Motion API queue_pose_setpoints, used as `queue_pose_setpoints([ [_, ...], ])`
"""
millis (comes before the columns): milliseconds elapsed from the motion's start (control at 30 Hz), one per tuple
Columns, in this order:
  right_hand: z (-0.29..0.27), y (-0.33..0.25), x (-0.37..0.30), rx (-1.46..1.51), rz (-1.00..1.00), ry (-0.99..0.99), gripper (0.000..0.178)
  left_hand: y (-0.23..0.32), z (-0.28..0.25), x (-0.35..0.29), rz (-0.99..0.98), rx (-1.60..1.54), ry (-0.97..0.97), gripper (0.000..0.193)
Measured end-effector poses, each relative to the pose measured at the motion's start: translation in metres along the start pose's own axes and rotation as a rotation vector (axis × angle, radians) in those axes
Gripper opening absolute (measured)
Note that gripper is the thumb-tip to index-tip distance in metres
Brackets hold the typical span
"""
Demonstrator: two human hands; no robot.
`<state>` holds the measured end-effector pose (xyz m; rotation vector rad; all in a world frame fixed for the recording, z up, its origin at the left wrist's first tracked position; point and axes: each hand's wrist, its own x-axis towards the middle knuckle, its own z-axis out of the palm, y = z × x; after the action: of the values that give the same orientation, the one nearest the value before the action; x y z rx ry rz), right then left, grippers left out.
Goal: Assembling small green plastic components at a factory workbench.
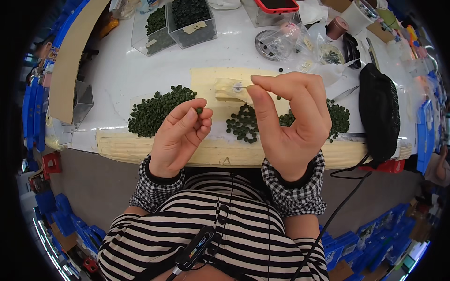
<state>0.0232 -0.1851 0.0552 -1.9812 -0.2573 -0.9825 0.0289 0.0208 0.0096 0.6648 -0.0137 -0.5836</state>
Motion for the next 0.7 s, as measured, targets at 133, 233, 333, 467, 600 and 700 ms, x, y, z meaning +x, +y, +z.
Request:
queue_pose_setpoints([
  [133,0.008,0.001,-0.006,0.278,0.087,-0.228,0.006,-0.002,0.004,-0.002,-0.001,0.095,0.018,0.025],
  [233,0.017,-0.008,-0.014,0.572,0.338,-0.248,0.008,-0.003,0.005,0.000,0.002,0.110,-0.001,0.025],
  [333,0.020,-0.008,-0.016,0.634,0.381,-0.272,0.010,-0.005,0.007,0.000,-0.008,0.048,0.014,0.024],
  [467,0.022,-0.009,-0.015,0.664,0.414,-0.282,0.010,-0.005,0.008,0.001,-0.027,0.052,0.053,0.022],
  [600,0.021,-0.006,-0.015,0.619,0.383,-0.318,0.009,-0.005,0.005,0.001,-0.050,0.063,0.038,0.021],
  [700,0.022,-0.006,-0.017,0.628,0.390,-0.314,0.008,-0.006,0.004,0.001,-0.055,0.077,0.049,0.021],
])
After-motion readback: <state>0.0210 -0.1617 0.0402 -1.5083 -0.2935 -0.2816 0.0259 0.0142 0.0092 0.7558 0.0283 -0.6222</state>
